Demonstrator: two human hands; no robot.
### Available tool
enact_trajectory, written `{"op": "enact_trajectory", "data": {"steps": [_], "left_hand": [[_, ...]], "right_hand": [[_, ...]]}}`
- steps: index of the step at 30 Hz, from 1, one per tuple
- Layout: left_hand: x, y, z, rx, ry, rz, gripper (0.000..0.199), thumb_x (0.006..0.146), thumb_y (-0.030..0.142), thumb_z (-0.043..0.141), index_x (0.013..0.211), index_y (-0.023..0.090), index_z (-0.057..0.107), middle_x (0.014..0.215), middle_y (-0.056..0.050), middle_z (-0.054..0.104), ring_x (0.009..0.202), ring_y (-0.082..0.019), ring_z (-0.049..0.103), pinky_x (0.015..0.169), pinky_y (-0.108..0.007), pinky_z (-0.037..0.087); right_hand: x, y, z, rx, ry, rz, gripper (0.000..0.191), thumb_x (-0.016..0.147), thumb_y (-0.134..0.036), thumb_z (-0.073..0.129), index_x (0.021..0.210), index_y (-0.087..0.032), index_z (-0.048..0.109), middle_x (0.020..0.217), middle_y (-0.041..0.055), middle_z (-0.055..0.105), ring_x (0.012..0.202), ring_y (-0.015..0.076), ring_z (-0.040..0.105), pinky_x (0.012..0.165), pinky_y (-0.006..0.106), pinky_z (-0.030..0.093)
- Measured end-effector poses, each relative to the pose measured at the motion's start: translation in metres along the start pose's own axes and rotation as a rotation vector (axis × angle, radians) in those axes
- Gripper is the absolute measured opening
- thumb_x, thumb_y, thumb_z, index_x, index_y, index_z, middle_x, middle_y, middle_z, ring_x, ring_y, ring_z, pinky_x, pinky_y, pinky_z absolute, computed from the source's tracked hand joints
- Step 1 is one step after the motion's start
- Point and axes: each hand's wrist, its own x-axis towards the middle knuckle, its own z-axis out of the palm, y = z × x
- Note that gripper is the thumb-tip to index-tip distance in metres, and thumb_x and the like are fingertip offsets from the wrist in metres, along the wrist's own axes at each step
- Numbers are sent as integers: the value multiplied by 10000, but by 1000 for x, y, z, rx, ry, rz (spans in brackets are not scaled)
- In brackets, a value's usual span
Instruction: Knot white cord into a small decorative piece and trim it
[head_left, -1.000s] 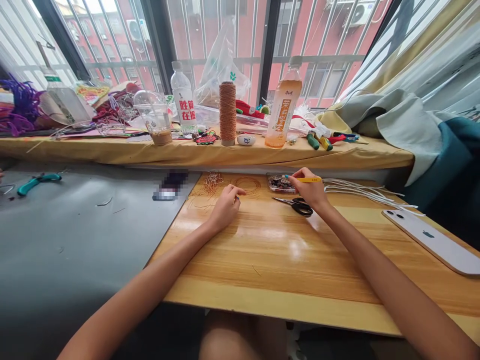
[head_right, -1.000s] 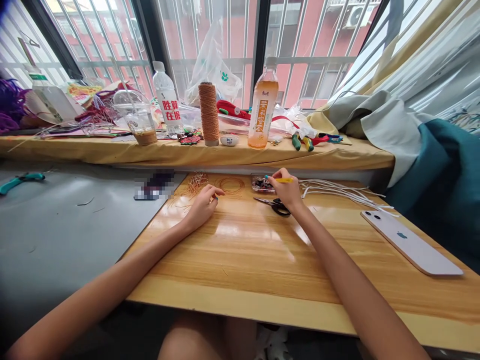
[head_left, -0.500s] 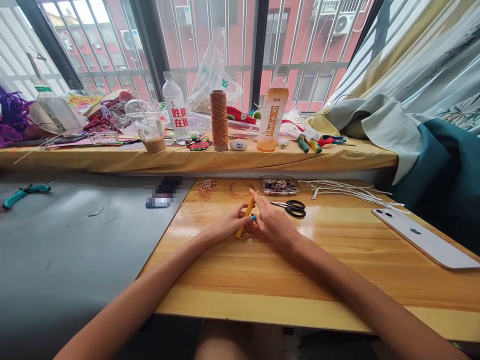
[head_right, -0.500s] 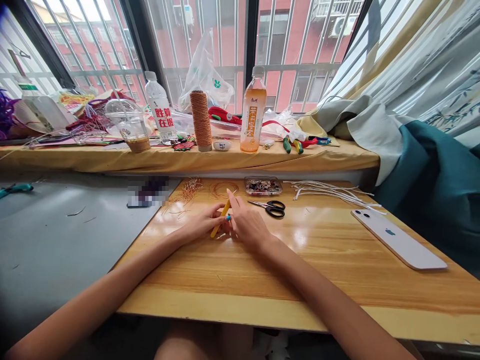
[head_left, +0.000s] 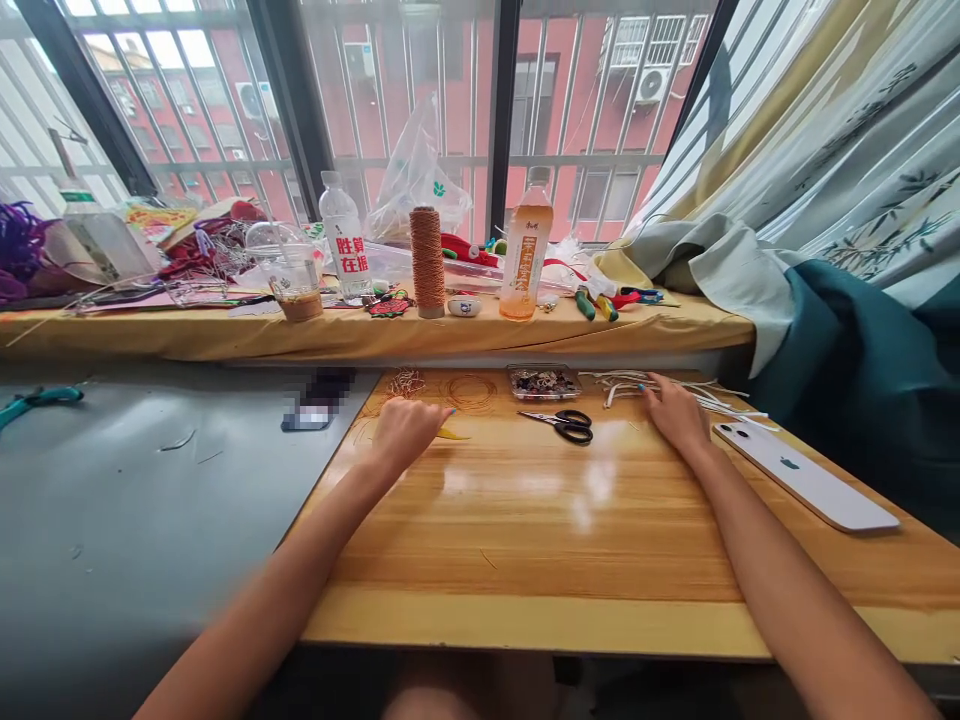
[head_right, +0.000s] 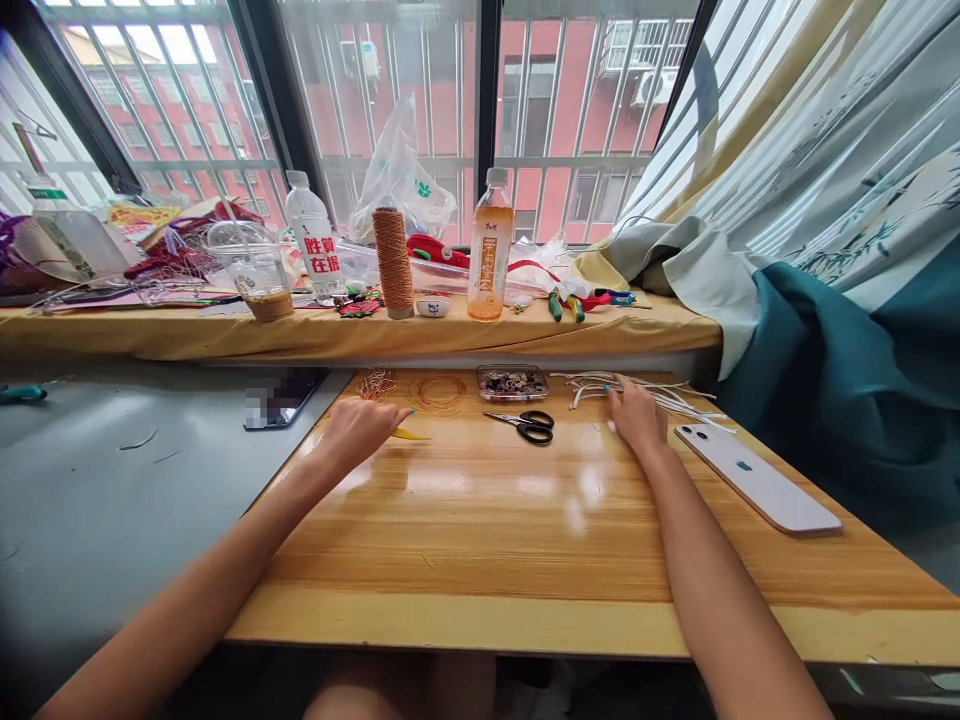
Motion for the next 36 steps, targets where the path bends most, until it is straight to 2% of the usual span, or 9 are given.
{"op": "enact_trajectory", "data": {"steps": [4, 7, 15, 19, 22, 25, 28, 31, 36], "left_hand": [[2, -11, -3, 88, -46, -93, 453, 835, 317, 284, 716, 98, 662, 730, -184, 639, 733, -292, 600, 592, -324, 389], [2, -10, -2, 78, -122, -157, 414, 813, 295, 308, 757, 96, 667, 781, -187, 640, 767, -301, 597, 595, -326, 401], [-2, -6, 5, 91, -191, -233, 327, 785, 162, 340, 762, 116, 663, 802, -180, 641, 758, -269, 600, 580, -300, 399], [-6, -6, 2, 106, -206, -277, 312, 751, 69, 350, 764, 106, 660, 807, -169, 642, 762, -260, 597, 564, -276, 384], [-10, 1, -1, 104, -242, -296, 310, 753, 59, 356, 747, 110, 661, 786, -163, 643, 752, -245, 597, 560, -263, 372], [-11, 9, -4, 87, -257, -313, 305, 767, 71, 354, 721, 99, 654, 748, -173, 635, 740, -251, 599, 554, -267, 367], [-8, 17, -6, 4, -90, -257, 372, 834, 188, 277, 760, 88, 628, 734, -171, 619, 739, -252, 590, 572, -288, 373], [-7, 27, -5, -201, 142, -68, 435, 859, 347, 215, 840, 113, 582, 809, -133, 604, 794, -220, 559, 652, -297, 385], [-9, 43, -3, -885, 57, 139, 384, 857, 362, 246, 863, 170, 579, 898, -44, 604, 856, -143, 530, 758, -259, 397]], "right_hand": [[-2, -8, -4, -77, -191, -210, 382, 827, -253, 315, 1181, -269, 456, 1009, 84, 581, 838, 225, 557, 664, 324, 395], [-2, -10, -6, -66, -196, -236, 335, 825, -260, 328, 1083, -254, 541, 1018, 72, 576, 855, 210, 549, 668, 303, 392], [-2, -9, -6, -25, -52, -112, 329, 829, -217, 302, 1021, -186, 568, 1009, 88, 584, 869, 215, 543, 675, 300, 391], [-6, -21, -18, -20, 140, 8, 378, 842, -229, 273, 1147, -197, 494, 949, 103, 593, 809, 231, 561, 634, 310, 397], [-8, -39, -33, 61, 339, 32, 422, 841, -197, 234, 1226, -156, 400, 1044, 128, 539, 862, 238, 546, 644, 310, 412], [-14, -65, -51, 201, 426, -86, 472, 815, -145, 226, 1283, -123, 277, 1143, 149, 449, 922, 213, 517, 679, 300, 432], [-27, -99, -64, 318, 438, -293, 494, 778, -106, 248, 1271, -124, 277, 1125, 155, 431, 1002, 215, 462, 813, 341, 395], [-50, -134, -67, 486, 280, -640, 409, 775, -118, 291, 1163, -163, 409, 961, 104, 509, 903, 189, 496, 815, 332, 395], [-93, -173, -53, 521, 34, -1021, 227, 772, -124, 334, 770, -161, 558, 732, 61, 565, 698, 154, 502, 657, 271, 401]]}}
